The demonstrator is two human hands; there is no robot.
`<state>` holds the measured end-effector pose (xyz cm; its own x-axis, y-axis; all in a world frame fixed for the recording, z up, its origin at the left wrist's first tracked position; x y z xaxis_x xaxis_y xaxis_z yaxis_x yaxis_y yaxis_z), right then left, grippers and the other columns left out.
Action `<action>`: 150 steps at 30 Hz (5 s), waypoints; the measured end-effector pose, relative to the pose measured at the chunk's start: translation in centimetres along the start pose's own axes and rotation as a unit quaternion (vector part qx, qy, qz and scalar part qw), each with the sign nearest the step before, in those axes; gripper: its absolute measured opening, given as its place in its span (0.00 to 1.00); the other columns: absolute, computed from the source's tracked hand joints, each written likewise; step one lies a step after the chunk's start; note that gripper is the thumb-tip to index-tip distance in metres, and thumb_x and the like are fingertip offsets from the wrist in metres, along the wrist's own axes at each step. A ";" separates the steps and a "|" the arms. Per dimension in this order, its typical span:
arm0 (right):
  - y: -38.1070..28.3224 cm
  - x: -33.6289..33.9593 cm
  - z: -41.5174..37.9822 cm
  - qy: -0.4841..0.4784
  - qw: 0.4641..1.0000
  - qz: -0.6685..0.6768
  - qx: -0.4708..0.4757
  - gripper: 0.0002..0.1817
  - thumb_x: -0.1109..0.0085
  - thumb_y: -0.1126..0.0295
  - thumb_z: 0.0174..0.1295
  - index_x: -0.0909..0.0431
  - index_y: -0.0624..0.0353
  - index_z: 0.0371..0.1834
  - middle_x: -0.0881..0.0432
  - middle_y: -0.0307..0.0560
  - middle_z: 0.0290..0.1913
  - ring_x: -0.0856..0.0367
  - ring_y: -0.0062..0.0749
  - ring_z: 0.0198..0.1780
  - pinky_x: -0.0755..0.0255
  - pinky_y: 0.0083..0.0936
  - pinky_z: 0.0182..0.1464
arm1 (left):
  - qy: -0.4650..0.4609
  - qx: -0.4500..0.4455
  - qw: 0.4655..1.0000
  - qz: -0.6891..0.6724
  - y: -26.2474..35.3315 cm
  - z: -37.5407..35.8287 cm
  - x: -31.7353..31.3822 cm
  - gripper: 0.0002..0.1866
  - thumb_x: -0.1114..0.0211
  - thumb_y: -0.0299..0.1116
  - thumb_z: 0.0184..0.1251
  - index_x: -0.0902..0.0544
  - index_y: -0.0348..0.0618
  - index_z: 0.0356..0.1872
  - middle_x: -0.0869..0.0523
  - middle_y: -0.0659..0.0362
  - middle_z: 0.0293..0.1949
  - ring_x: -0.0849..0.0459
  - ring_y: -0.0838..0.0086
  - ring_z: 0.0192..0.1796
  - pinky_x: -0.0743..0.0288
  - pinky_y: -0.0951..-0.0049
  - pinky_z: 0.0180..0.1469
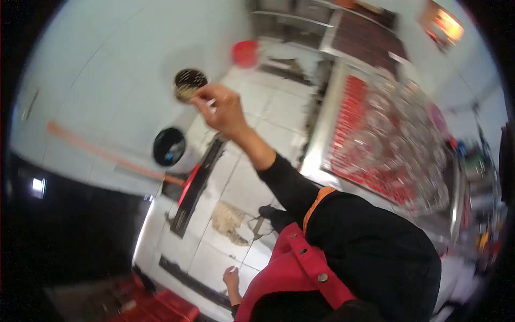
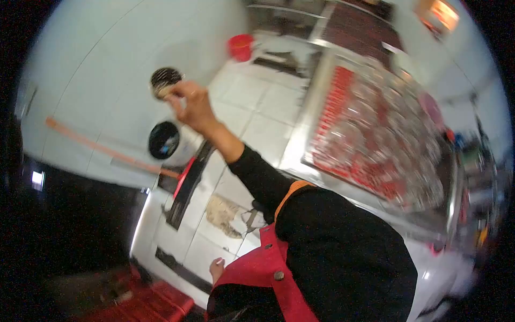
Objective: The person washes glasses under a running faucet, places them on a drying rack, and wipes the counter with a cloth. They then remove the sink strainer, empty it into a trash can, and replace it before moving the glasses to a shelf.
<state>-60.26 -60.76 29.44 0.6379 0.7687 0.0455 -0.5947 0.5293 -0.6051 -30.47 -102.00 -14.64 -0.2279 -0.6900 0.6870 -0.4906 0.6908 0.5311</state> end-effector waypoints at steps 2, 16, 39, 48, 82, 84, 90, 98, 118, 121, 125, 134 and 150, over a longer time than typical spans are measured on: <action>-5.7 7.1 -0.9 0.014 0.995 -0.093 0.040 0.07 0.39 0.72 0.49 0.24 0.61 0.29 0.24 0.47 0.26 0.23 0.32 0.26 0.30 0.24 0.26 | -0.006 -0.056 0.998 -0.002 2.7 2.1 0.3 0.13 0.36 0.35 0.46 0.19 0.42 0.34 0.20 0.56 0.22 0.24 0.73 0.25 0.29 0.74 0.32; -22.6 59.9 -6.4 0.166 0.787 -0.583 -0.116 0.09 0.42 0.65 0.49 0.23 0.60 0.23 0.23 0.47 0.19 0.23 0.38 0.23 0.31 0.27 0.28 | -0.076 -0.383 0.908 -0.150 36.2 -18.7 -8.2 0.11 0.40 0.26 0.54 0.22 0.36 0.39 0.20 0.56 0.36 0.23 0.75 0.37 0.28 0.76 0.38; 18.1 91.5 -48.2 -0.121 0.573 -0.150 -0.796 0.29 0.44 0.52 0.49 0.35 0.49 0.55 0.24 0.48 0.39 0.23 0.33 0.24 0.32 0.35 0.21 | 0.014 -0.378 0.920 -0.104 47.5 -39.8 -21.6 0.07 0.36 0.23 0.47 0.23 0.39 0.29 0.22 0.59 0.32 0.24 0.72 0.36 0.30 0.72 0.40; 9.7 86.7 -30.6 -0.206 0.768 -0.095 -0.599 0.13 0.42 0.64 0.55 0.27 0.60 0.18 0.26 0.35 0.17 0.28 0.16 0.20 0.34 0.15 0.22 | -0.168 -0.442 0.881 0.016 51.8 -46.6 -27.7 0.20 0.32 0.35 0.47 0.22 0.34 0.41 0.19 0.49 0.37 0.20 0.67 0.40 0.27 0.70 0.40; -9.5 96.9 0.2 -0.069 0.528 -0.815 -0.229 0.27 0.48 0.42 0.50 0.21 0.58 0.19 0.21 0.57 0.25 0.22 0.52 0.32 0.30 0.40 0.34 | -0.378 -0.444 0.811 -0.052 51.7 -44.0 -27.7 0.34 0.34 0.38 0.49 0.35 0.34 0.57 0.30 0.49 0.56 0.33 0.61 0.59 0.36 0.59 0.55; -9.3 96.2 -0.2 -0.036 0.536 -0.808 -0.244 0.26 0.48 0.43 0.50 0.20 0.58 0.21 0.21 0.58 0.26 0.22 0.54 0.34 0.30 0.41 0.35 | -0.376 -0.447 0.810 -0.046 51.7 -44.2 -27.5 0.34 0.34 0.38 0.49 0.35 0.34 0.57 0.30 0.49 0.56 0.33 0.61 0.60 0.36 0.59 0.55; -7.3 99.4 -10.0 0.434 0.840 -0.219 -0.240 0.24 0.54 0.49 0.59 0.28 0.53 0.13 0.32 0.36 0.14 0.37 0.22 0.16 0.43 0.21 0.19 | -0.336 -0.461 0.817 -0.086 51.9 -44.1 -27.4 0.33 0.32 0.41 0.45 0.30 0.30 0.51 0.25 0.42 0.49 0.26 0.57 0.53 0.34 0.66 0.53; 16.7 99.1 -22.9 0.560 0.554 0.336 -0.517 0.24 0.67 0.56 0.62 0.41 0.60 0.56 0.40 0.58 0.59 0.41 0.61 0.58 0.46 0.59 0.56 | -0.331 -0.459 0.821 -0.075 52.1 -44.0 -27.8 0.33 0.32 0.41 0.45 0.29 0.27 0.49 0.24 0.41 0.46 0.26 0.57 0.52 0.35 0.66 0.53; 11.7 95.3 -22.6 0.552 0.582 0.498 -0.329 0.31 0.79 0.50 0.63 0.66 0.48 0.68 0.70 0.45 0.70 0.73 0.45 0.70 0.75 0.52 0.66 | -0.351 -0.452 0.818 -0.062 51.2 -43.6 -28.3 0.33 0.33 0.39 0.47 0.32 0.30 0.53 0.27 0.44 0.51 0.29 0.59 0.56 0.36 0.62 0.54; 11.5 95.7 -22.6 0.562 0.580 0.509 -0.297 0.29 0.74 0.54 0.63 0.60 0.51 0.67 0.61 0.50 0.68 0.59 0.46 0.67 0.57 0.51 0.61 | -0.340 -0.463 0.815 -0.074 51.4 -43.8 -28.1 0.33 0.33 0.40 0.45 0.31 0.27 0.51 0.25 0.40 0.49 0.27 0.56 0.54 0.36 0.66 0.55; 11.7 96.9 -25.0 0.493 0.687 0.419 -0.330 0.21 0.60 0.65 0.59 0.45 0.57 0.56 0.41 0.50 0.53 0.39 0.37 0.47 0.39 0.37 0.41 | -0.360 -0.457 0.812 -0.043 51.3 -43.9 -28.2 0.33 0.33 0.38 0.49 0.33 0.34 0.55 0.28 0.49 0.54 0.31 0.62 0.58 0.35 0.59 0.54; 8.4 107.8 -23.3 0.159 0.857 -0.196 -0.449 0.10 0.45 0.62 0.49 0.26 0.52 0.33 0.27 0.39 0.21 0.30 0.25 0.21 0.39 0.24 0.19 | -0.379 -0.454 0.805 -0.050 51.7 -44.0 -27.7 0.35 0.33 0.38 0.48 0.35 0.35 0.57 0.29 0.49 0.56 0.32 0.62 0.59 0.35 0.59 0.54; -6.7 102.9 -6.5 0.191 0.931 -0.224 -0.214 0.19 0.51 0.63 0.62 0.32 0.60 0.54 0.23 0.50 0.43 0.21 0.26 0.36 0.27 0.19 0.36 | -0.454 -0.370 0.767 -0.262 51.0 -43.4 -29.6 0.34 0.33 0.39 0.49 0.35 0.30 0.55 0.31 0.47 0.55 0.29 0.66 0.54 0.33 0.72 0.51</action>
<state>12.55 12.51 33.03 0.9515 0.2772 0.1331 -0.0290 0.5117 -0.8587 -12.27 -37.00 13.64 -0.8185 -0.5496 -0.1674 -0.1804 -0.0308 0.9831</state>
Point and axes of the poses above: each hand's wrist, its own z-axis towards the middle knuckle, its own x-axis out of the back of the hand, y = z × x, the point moved 7 cm from there along z, towards the middle knuckle
